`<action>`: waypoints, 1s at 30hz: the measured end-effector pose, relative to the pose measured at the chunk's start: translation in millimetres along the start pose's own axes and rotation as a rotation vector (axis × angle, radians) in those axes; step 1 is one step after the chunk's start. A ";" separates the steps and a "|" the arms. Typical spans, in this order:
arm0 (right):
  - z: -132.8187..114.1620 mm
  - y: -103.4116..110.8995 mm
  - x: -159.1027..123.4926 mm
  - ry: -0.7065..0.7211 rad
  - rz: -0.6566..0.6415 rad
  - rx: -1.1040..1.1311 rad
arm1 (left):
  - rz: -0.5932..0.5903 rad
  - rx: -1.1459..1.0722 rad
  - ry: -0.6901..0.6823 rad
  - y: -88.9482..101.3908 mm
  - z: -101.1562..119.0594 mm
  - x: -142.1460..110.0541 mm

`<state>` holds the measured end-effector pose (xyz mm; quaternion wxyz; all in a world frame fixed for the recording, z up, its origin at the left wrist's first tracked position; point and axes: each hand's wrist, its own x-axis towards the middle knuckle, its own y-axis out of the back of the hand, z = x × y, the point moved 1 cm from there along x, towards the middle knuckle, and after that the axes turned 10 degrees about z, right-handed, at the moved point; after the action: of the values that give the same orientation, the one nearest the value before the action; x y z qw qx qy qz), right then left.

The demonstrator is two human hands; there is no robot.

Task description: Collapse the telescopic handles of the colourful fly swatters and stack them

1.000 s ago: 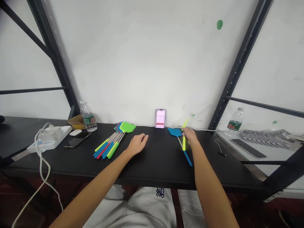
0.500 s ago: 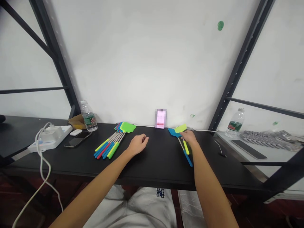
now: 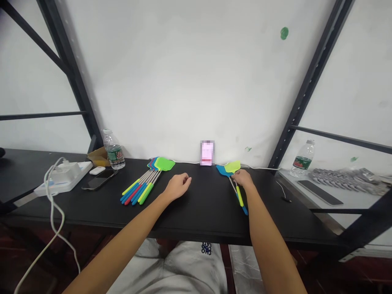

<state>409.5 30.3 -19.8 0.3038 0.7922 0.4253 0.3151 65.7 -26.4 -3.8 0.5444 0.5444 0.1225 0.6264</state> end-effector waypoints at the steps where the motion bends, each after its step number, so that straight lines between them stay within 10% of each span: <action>1: -0.4 1.3 0.3 -0.002 -0.012 -0.052 | -0.001 0.004 -0.001 -0.3 -0.2 0.1; 30: -10.7 14.1 -7.4 0.021 -0.143 -0.479 | -0.048 0.031 -0.002 -4.2 -3.8 -0.2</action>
<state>404.8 19.8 -4.4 0.5002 0.6620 0.3966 0.3928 64.8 -23.2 -8.5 0.5508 0.5502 0.1448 0.6107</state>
